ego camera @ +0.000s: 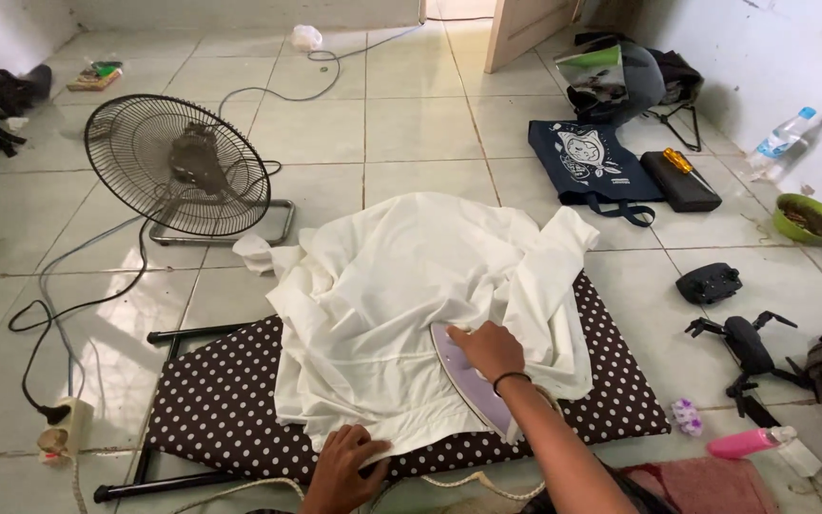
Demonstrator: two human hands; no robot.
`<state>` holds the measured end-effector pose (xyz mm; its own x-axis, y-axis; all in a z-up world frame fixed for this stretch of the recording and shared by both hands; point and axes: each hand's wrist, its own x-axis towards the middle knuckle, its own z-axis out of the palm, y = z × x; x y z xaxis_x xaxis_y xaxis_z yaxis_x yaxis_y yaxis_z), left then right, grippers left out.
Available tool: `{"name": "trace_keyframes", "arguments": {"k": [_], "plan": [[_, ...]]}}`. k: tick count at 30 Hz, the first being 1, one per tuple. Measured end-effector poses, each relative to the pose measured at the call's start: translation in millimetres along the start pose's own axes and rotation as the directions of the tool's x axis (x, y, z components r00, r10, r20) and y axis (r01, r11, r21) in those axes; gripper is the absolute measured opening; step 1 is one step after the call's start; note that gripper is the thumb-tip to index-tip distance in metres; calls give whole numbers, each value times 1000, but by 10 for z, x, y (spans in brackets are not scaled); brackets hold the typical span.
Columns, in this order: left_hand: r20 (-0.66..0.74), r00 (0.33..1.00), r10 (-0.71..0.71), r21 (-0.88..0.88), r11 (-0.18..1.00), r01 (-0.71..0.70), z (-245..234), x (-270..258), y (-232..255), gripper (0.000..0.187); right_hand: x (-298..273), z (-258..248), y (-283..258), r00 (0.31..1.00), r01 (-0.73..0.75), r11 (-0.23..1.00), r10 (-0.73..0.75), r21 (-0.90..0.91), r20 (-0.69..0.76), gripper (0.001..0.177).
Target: Ironing a white long-sleeved shirt on an ironing board placed on the floor.
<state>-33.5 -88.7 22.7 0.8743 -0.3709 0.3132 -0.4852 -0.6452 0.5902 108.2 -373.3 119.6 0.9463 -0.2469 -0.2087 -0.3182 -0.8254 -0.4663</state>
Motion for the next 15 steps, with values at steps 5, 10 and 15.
{"name": "trace_keyframes", "arguments": {"k": [5, 10, 15], "plan": [[-139, 987, -80, 64, 994, 89, 325, 148, -250, 25, -149, -68, -5, 996, -44, 996, 38, 75, 83, 71], [-284, 959, -4, 356, 928, 110, 179, 449, -424, 35, -429, -133, 128, 978, -61, 997, 49, 54, 202, 71], [-82, 953, -291, 558, 779, 285, -42, 373, -721, 31, -645, -237, 21, 968, 59, 996, -41, -67, 249, 77]]}}
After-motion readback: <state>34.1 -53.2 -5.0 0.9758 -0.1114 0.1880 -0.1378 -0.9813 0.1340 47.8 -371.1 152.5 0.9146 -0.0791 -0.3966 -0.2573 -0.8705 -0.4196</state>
